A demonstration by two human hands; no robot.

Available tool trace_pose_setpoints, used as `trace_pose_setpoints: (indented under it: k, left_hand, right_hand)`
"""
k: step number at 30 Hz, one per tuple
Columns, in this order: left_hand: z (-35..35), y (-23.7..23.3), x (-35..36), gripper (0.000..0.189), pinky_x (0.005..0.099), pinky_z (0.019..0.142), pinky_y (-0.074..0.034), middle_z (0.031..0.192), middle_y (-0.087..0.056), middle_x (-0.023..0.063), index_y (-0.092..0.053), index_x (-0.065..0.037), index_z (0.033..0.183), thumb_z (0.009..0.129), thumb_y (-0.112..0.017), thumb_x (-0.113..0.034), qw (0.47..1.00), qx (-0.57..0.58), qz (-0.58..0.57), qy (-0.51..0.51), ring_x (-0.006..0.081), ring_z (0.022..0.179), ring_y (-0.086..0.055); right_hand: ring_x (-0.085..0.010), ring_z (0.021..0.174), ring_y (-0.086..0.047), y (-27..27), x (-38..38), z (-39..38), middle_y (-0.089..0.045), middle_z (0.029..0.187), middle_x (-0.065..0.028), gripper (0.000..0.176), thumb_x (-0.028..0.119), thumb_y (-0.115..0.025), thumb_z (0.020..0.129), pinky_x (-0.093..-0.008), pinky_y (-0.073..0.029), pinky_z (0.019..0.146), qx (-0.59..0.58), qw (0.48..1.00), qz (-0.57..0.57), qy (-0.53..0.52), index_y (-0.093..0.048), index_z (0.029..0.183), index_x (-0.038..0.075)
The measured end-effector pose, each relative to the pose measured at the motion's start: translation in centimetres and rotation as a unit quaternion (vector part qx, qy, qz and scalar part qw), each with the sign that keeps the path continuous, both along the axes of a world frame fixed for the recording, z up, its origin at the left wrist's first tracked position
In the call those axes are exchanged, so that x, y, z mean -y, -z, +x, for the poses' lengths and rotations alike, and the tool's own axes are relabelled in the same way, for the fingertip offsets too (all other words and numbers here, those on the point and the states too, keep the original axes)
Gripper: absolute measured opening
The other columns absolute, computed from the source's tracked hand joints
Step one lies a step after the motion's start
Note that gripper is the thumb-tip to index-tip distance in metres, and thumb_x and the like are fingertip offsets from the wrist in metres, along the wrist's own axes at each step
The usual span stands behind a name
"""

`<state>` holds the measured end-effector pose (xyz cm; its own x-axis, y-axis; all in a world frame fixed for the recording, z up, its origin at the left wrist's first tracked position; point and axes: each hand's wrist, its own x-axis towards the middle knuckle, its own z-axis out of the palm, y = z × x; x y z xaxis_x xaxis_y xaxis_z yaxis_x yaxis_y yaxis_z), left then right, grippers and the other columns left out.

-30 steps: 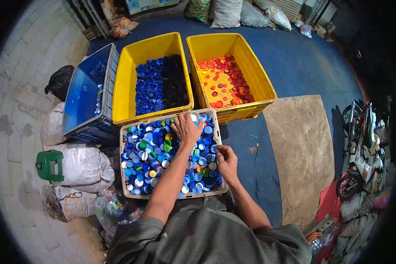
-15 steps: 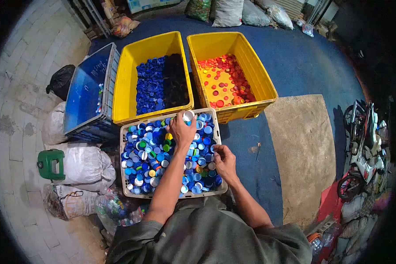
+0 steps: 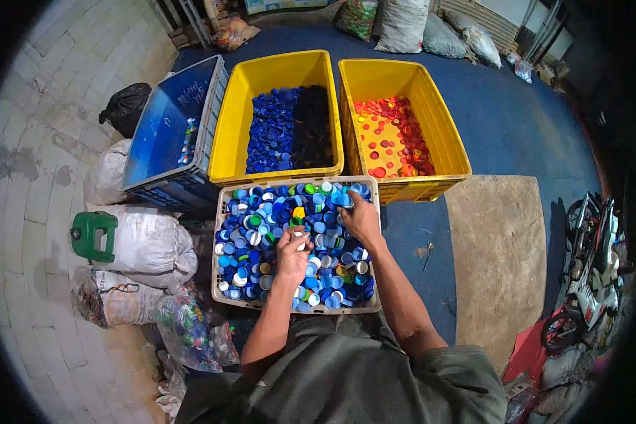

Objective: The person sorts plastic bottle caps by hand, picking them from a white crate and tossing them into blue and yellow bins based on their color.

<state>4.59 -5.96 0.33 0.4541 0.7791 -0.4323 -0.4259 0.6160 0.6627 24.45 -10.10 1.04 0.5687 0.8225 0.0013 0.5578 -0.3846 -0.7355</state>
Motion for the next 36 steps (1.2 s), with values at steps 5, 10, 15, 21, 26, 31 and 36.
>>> trace_pose_setpoints:
  k: [5, 10, 15, 21, 26, 31, 36]
  left_hand:
    - [-0.9, -0.7, 0.6, 0.015, 0.0299, 0.066, -0.049, 0.085, -0.058, 0.0019, -0.060, -0.009, 0.100, 0.086, -0.065, -0.011, 0.999, -0.002, -0.029, 0.021, 0.0139, 0.075, -0.058]
    - [-0.5, -1.3, 0.6, 0.011, 0.0311, 0.062, -0.052, 0.083, -0.059, 0.0009, -0.059, -0.011, 0.095, 0.088, -0.066, -0.016, 0.998, 0.008, -0.059, 0.005, 0.0136, 0.073, -0.059]
    - [1.2, -1.1, 0.0, 0.013, 0.0302, 0.056, -0.052, 0.076, -0.056, -0.0012, -0.057, -0.013, 0.087, 0.088, -0.068, -0.020, 0.996, -0.057, -0.049, 0.040, 0.0121, 0.067, -0.058]
    - [4.3, 1.6, -2.9, 0.020, 0.0314, 0.059, -0.050, 0.075, -0.064, 0.0038, -0.065, -0.007, 0.085, 0.079, -0.075, -0.023, 0.914, -0.316, 0.234, 0.097, 0.0159, 0.066, -0.061]
    - [7.3, -0.7, -4.9, 0.028, 0.0378, 0.065, -0.050, 0.079, -0.067, 0.0114, -0.067, -0.009, 0.098, 0.076, -0.075, -0.022, 0.707, -0.479, 0.475, 0.213, 0.0272, 0.073, -0.065]
    - [9.8, -1.3, -5.9, 0.044, 0.0467, 0.079, -0.051, 0.101, -0.067, 0.0176, -0.064, -0.010, 0.116, 0.076, -0.074, -0.026, 0.607, -0.520, 0.541, 0.261, 0.0362, 0.094, -0.064]
    - [10.6, -0.6, -6.6, 0.044, 0.0491, 0.080, -0.051, 0.102, -0.067, 0.0203, -0.065, -0.014, 0.118, 0.076, -0.073, -0.024, 0.570, -0.513, 0.575, 0.285, 0.0393, 0.095, -0.064]
  right_hand:
    - [-0.0408, 0.091, -0.066, -0.1, -1.6, 0.3, -0.067, 0.096, -0.0249, 0.049, 0.016, -0.070, 0.076, -0.0494, -0.053, 0.079, 0.038, 0.993, -0.115, -0.013, -0.059, 0.124, 0.013]
    - [-0.0402, 0.089, -0.066, 1.6, -1.4, 1.0, -0.067, 0.092, -0.0248, 0.043, 0.019, -0.070, 0.078, -0.0479, -0.051, 0.079, 0.070, 0.993, -0.090, -0.021, -0.062, 0.118, 0.009]
    - [-0.0347, 0.083, -0.067, 1.1, -0.1, 0.9, -0.068, 0.087, -0.0209, 0.035, 0.019, -0.072, 0.080, -0.0433, -0.052, 0.073, -0.010, 1.000, 0.001, 0.030, -0.063, 0.108, -0.001]
    - [-0.0185, 0.073, -0.062, -0.5, 5.5, 0.1, -0.062, 0.091, -0.0090, 0.038, 0.009, -0.060, 0.080, -0.0321, -0.051, 0.069, -0.579, 0.788, 0.180, 0.104, -0.053, 0.117, 0.001]
    - [-0.0202, 0.080, -0.060, -0.2, 10.0, -1.0, -0.058, 0.101, -0.0118, 0.042, 0.004, -0.052, 0.074, -0.0350, -0.051, 0.076, -0.712, 0.647, 0.248, 0.115, -0.050, 0.116, 0.001]
    - [-0.0197, 0.083, -0.059, -0.4, 11.9, -2.0, -0.059, 0.098, -0.0085, 0.037, 0.011, -0.060, 0.080, -0.0344, -0.050, 0.076, -0.719, 0.643, 0.240, 0.108, -0.052, 0.116, 0.002]
    - [-0.0187, 0.084, -0.059, -0.1, 12.3, -2.7, -0.062, 0.096, -0.0074, 0.037, 0.013, -0.060, 0.081, -0.0349, -0.049, 0.076, -0.721, 0.647, 0.231, 0.097, -0.054, 0.116, 0.003]
